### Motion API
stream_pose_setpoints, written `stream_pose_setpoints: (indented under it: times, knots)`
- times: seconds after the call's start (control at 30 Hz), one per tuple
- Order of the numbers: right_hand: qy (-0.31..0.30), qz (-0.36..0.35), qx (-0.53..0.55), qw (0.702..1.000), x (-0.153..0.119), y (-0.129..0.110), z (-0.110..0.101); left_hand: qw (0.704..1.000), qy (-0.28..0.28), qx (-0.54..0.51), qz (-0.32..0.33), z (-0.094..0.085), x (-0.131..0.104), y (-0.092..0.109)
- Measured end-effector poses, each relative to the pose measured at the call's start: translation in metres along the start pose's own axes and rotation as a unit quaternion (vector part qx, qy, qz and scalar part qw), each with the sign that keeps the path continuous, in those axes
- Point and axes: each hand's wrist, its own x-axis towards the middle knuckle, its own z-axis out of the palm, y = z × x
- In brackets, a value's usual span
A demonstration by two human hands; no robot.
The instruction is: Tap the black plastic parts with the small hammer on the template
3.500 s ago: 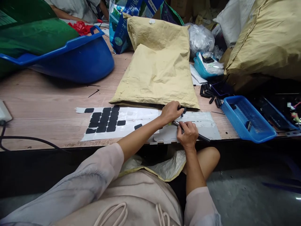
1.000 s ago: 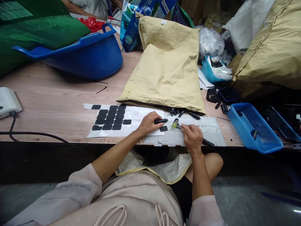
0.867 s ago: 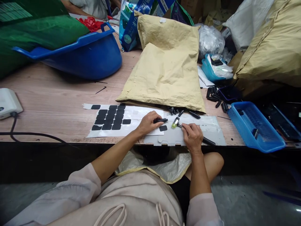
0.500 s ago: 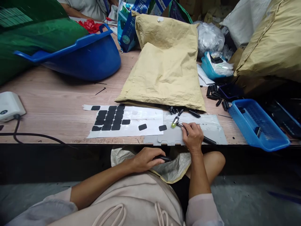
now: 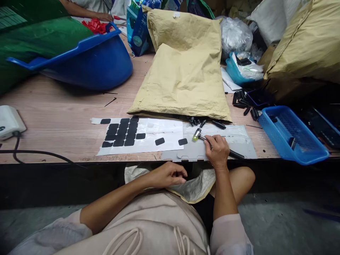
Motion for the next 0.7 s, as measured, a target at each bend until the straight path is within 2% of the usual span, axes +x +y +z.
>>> stream_pose_setpoints:
  times: [0.07,0.13,0.2,0.23,0.3,0.37,0.43,0.53,0.6,0.7]
  knots:
    - [0.003,-0.002,0.002,1.0,0.0,0.0,0.0,0.998,0.045,0.005,0.034,-0.024,0.014,0.018]
    - [0.005,-0.003,0.003,1.0,0.0,0.0,0.0,0.985,0.137,0.094,0.041,-0.052,0.036,0.032]
    - [0.005,-0.005,0.006,1.0,0.001,0.0,-0.001,0.947,0.228,0.225,0.037,-0.08,0.063,0.04]
    - [0.005,-0.004,0.008,1.0,0.001,0.0,-0.001,0.925,0.25,0.283,0.036,-0.092,0.077,0.043]
    - [0.001,0.0,0.01,1.0,0.001,0.0,-0.001,0.891,0.248,0.377,0.043,-0.112,0.101,0.048]
    - [-0.002,0.004,0.012,1.0,0.001,0.0,0.0,0.866,0.219,0.446,0.055,-0.125,0.121,0.05]
    - [-0.002,0.005,0.013,1.0,0.001,-0.001,0.0,0.846,0.194,0.493,0.066,-0.131,0.133,0.052]
    - [0.0,0.003,0.011,1.0,0.001,-0.002,0.0,0.821,0.186,0.531,0.095,-0.132,0.141,0.056]
    - [0.0,0.002,0.009,1.0,0.001,-0.003,0.0,0.804,0.2,0.543,0.138,-0.127,0.138,0.061]
    - [-0.001,0.001,0.007,1.0,0.002,-0.003,-0.001,0.778,0.233,0.542,0.214,-0.115,0.122,0.07]
